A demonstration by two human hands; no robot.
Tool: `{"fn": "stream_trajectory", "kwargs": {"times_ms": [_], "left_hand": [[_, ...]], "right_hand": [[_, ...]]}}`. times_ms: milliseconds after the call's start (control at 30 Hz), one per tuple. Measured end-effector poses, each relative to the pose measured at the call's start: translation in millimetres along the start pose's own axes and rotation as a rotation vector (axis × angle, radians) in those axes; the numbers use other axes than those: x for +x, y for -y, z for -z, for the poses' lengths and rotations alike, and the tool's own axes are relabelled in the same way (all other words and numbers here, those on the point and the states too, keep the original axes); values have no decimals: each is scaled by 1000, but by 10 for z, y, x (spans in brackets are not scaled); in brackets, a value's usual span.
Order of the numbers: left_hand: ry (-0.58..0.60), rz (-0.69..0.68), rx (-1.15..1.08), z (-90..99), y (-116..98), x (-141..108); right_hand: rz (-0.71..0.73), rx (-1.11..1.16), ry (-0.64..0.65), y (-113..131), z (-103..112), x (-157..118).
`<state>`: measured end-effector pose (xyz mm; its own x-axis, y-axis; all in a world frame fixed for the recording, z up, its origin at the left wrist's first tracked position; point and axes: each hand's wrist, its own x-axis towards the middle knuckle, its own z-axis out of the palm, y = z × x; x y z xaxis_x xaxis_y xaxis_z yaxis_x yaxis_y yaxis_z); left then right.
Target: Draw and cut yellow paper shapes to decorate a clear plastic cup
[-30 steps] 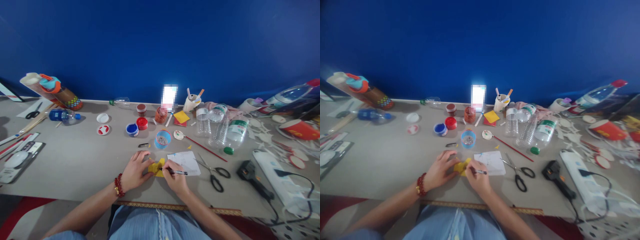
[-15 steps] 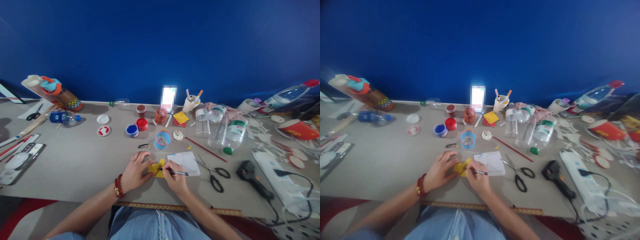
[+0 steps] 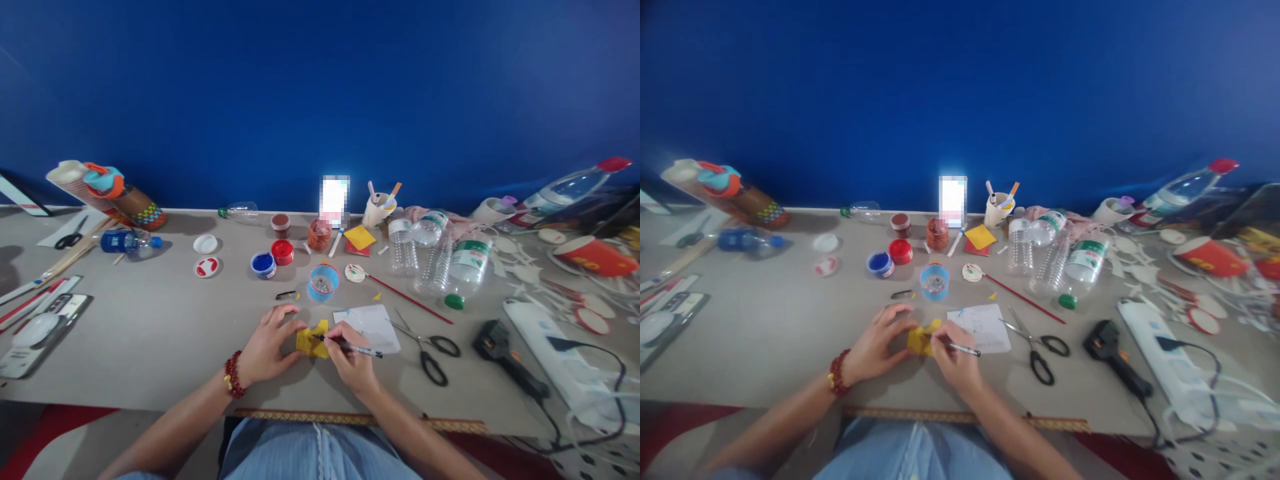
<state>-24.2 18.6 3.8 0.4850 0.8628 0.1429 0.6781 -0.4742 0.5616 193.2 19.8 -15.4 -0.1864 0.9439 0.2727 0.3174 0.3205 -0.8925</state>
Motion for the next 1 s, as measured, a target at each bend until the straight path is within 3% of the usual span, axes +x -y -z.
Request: {"fn": "stream_trajectory", "kwargs": {"times_ms": [233, 667, 1000], "left_hand": [[61, -20, -23, 76, 54, 2], [45, -29, 22, 40, 22, 16], [13, -27, 46, 8, -3, 6]], "right_hand": [[19, -17, 10, 0, -2, -3], [138, -108, 156, 53, -31, -44], [121, -100, 144, 98, -29, -21]]}}
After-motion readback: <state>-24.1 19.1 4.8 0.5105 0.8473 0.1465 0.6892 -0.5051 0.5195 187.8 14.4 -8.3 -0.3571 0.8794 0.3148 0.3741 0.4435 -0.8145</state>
